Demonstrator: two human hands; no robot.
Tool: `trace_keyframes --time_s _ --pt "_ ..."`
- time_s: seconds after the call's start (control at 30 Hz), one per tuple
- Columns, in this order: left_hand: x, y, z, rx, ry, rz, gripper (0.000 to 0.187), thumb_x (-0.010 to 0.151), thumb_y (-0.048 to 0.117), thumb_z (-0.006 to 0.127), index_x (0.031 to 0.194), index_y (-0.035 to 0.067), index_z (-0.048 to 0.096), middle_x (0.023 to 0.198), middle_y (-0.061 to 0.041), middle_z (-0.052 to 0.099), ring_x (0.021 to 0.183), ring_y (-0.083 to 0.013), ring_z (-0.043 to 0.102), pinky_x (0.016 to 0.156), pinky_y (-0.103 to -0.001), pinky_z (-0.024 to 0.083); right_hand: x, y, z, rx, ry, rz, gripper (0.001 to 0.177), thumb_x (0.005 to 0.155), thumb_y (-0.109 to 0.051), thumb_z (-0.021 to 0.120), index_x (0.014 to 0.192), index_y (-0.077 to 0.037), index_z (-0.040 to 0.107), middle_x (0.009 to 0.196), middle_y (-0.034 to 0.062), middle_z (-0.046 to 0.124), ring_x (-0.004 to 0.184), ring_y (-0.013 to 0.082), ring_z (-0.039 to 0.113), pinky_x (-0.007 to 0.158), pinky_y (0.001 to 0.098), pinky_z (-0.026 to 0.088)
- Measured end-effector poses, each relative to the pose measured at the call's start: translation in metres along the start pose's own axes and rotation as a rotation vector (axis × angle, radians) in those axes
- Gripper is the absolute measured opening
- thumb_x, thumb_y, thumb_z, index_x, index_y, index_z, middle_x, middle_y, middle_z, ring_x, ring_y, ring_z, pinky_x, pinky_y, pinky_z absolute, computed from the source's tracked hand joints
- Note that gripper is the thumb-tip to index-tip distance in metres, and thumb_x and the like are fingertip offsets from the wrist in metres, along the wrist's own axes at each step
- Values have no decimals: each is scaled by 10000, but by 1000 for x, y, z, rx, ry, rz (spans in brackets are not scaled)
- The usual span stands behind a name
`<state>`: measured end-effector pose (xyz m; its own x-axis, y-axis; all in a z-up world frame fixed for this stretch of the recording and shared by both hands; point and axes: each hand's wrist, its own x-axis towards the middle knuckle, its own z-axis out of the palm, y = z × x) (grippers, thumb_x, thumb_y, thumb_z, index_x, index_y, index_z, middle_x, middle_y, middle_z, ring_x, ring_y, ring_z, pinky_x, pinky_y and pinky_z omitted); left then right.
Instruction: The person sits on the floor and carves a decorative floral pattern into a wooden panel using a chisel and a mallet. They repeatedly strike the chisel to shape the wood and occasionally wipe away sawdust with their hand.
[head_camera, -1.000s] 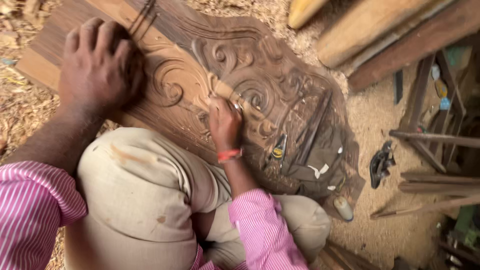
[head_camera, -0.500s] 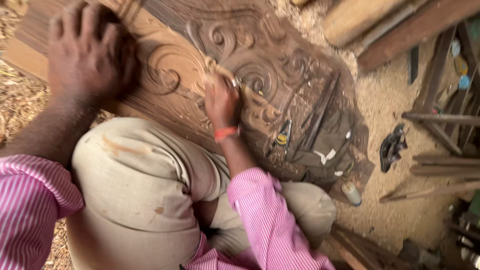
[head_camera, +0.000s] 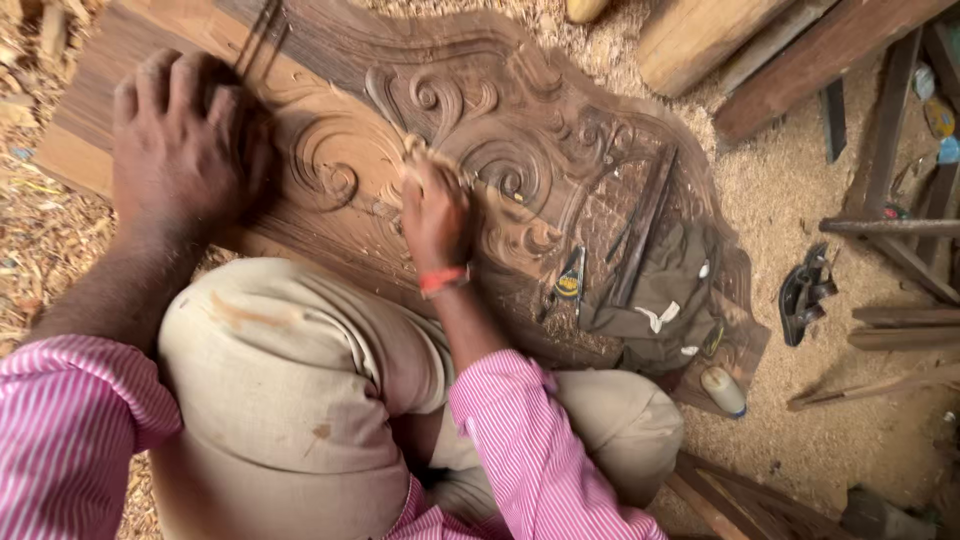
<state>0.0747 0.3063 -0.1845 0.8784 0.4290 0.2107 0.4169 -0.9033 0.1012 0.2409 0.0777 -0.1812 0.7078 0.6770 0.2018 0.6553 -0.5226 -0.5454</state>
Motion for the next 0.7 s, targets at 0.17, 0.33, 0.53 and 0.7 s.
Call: trace_keyframes --time_s 0.17,0.33,0.53,0.7 --pt "-10 1 5 -97 -43 -25 483 1193 501 475 1259 45 623 1403 -184 497 1424 -335 426 1216 -479 367 0 2 -2 -68 -36 -15 167 951 -104 665 1079 -4 704 1050 198 740 986 387 717 863 443 573" --pt "-9 2 7 -97 -37 -27 467 1196 493 490 1264 49 617 1397 -182 500 1420 -336 431 1245 -506 364 4 -5 -17 32 -82 14 197 930 -108 663 1102 -35 727 1084 179 758 992 341 741 861 410 590" --pt "-7 4 2 -87 -22 -18 455 1215 490 533 1293 50 624 1394 -184 520 1411 -334 445 1240 -503 376 28 10 -58 60 -323 146 182 895 -143 727 1056 -64 759 992 166 781 917 298 779 810 395 598" --pt "-4 6 -7 -133 -27 -34 418 1198 457 534 1286 59 627 1418 -176 537 1406 -326 459 1234 -501 387 47 -7 -7 -183 -56 -333 151 967 -84 656 1100 -66 726 1152 136 772 1047 303 741 958 443 567"
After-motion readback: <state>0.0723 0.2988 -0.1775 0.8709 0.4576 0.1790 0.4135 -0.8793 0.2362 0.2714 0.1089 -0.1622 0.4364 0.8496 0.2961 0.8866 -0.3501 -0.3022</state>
